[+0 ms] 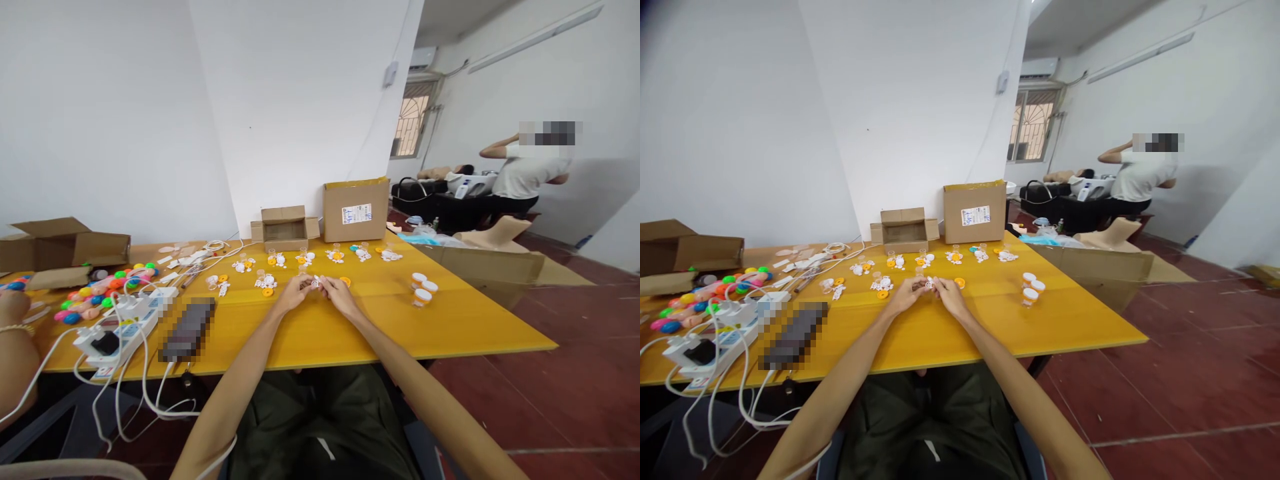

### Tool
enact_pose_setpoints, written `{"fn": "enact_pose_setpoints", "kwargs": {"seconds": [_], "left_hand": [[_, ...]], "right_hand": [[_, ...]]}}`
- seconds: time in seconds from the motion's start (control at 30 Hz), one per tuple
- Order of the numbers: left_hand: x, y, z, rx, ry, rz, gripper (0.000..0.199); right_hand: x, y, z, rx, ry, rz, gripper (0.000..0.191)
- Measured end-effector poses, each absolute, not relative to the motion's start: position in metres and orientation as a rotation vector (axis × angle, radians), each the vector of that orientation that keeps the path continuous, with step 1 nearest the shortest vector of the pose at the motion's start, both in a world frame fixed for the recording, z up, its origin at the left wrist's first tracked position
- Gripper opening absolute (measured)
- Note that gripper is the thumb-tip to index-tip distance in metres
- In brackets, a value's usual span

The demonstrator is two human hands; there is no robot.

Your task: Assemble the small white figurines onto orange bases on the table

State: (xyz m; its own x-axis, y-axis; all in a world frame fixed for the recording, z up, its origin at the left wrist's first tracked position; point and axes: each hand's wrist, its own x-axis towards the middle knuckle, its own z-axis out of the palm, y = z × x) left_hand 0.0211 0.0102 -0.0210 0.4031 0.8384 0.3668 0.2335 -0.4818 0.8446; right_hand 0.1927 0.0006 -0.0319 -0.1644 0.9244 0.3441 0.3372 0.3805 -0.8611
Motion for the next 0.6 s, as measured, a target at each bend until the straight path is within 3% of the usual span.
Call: {"fn": "enact_pose_setpoints", "kwargs": {"seconds": [0.33, 0.6], "left_hand": [[0.006, 0.005, -0.020, 2.322, 1.400, 0.999, 0.017], [0.005, 0.003, -0.020, 2.417, 1.513, 0.922, 0.017]], "right_hand": [[0.186, -0.011, -0.026, -1.637, -1.900, 0.128, 0.023], [0.164, -0.010, -0.011, -1.866, -2.150, -0.058, 0.029]]}}
